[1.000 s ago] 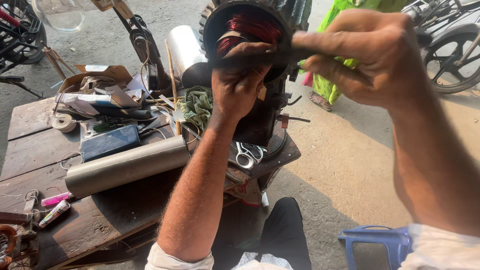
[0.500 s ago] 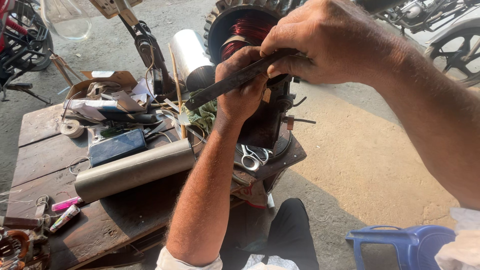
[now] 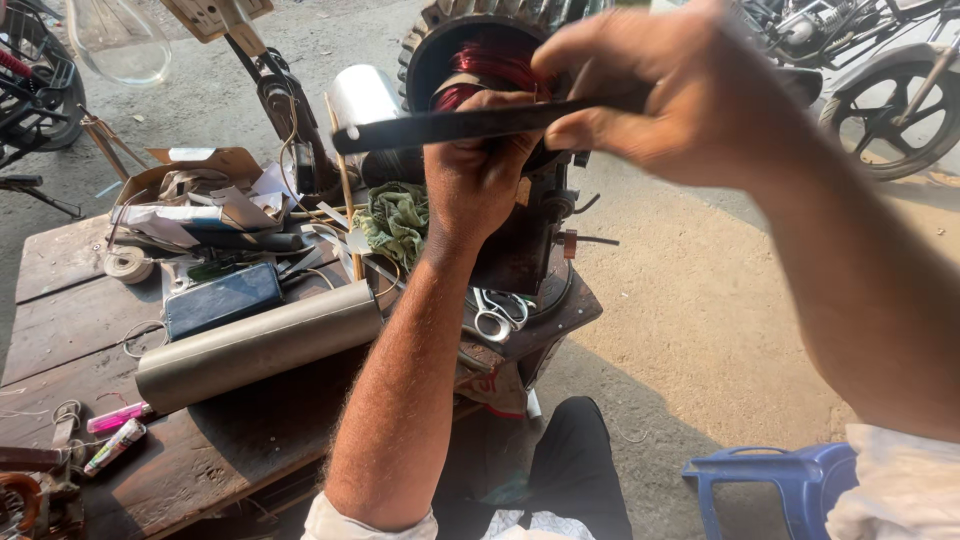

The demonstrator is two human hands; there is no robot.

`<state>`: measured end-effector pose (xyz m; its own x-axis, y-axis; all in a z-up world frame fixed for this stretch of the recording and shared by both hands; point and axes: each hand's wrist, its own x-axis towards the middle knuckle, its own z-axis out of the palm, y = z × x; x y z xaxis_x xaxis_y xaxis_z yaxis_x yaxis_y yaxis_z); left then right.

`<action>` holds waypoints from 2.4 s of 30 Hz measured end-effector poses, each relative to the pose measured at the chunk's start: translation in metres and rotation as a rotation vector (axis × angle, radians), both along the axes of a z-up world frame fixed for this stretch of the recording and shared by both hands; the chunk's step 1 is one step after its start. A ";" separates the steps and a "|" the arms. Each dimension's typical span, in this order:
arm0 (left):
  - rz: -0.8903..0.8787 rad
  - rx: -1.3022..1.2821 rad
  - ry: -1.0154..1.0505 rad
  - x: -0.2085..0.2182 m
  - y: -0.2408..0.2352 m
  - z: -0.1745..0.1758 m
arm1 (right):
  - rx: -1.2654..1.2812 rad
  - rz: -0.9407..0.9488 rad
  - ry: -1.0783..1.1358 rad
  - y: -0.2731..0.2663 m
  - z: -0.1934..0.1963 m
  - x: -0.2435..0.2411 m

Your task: The person works on a motor stator mounted in a vise, using pliers and a knife to strip and trim copper wire ends. The person repeatedly adjusts the stator and wires, then reaches into a box on the workbench to retrieve a small item.

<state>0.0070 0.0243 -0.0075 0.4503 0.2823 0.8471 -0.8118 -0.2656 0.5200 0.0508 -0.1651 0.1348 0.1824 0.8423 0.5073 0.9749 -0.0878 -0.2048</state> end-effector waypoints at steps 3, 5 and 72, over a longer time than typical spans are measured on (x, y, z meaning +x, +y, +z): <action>-0.007 -0.016 0.003 0.000 0.002 0.000 | 0.069 0.009 -0.155 0.013 -0.024 0.000; 0.070 0.005 0.003 -0.001 -0.001 0.002 | 0.140 0.010 -0.093 0.014 -0.036 0.004; 0.007 0.114 0.018 -0.010 0.022 -0.004 | 0.445 -0.025 -0.600 -0.054 -0.124 -0.004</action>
